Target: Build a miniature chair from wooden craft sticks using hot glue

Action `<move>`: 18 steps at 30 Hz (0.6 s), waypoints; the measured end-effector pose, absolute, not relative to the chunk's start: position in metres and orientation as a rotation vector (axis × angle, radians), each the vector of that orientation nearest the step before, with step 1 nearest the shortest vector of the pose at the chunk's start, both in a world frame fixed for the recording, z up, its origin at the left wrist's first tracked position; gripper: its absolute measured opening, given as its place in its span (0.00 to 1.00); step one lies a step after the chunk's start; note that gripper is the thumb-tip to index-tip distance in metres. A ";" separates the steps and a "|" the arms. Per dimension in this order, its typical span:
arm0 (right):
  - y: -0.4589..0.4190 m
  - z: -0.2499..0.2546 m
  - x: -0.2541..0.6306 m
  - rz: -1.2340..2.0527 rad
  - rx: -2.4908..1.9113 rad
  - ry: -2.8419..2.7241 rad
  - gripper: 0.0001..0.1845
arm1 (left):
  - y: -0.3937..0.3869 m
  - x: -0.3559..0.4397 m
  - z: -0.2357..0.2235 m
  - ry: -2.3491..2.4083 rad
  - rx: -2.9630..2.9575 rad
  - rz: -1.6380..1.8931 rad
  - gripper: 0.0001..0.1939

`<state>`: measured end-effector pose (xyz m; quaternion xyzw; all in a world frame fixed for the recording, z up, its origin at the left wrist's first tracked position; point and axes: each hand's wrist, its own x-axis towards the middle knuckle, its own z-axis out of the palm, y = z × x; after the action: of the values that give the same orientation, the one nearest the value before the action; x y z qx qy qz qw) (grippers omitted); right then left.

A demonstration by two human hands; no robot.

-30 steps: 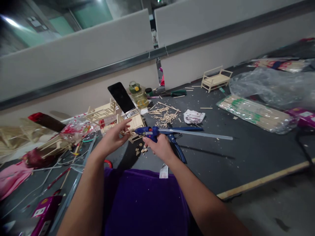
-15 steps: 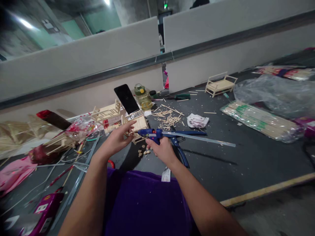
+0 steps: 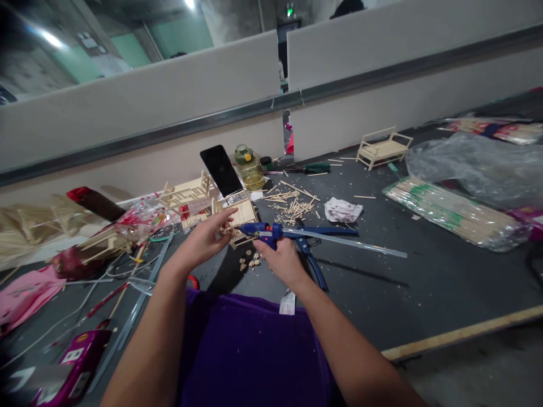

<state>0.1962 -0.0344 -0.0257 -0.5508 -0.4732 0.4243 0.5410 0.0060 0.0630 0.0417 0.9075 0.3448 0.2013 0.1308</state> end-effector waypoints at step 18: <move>-0.035 -0.019 0.194 1.082 -1.283 -1.050 0.19 | 0.062 0.007 0.043 1.019 2.634 0.584 0.28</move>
<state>0.1941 -0.0352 -0.0194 -0.5416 -0.4434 0.4569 0.5489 0.0067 0.0623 0.0426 0.9058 0.3503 0.2007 0.1283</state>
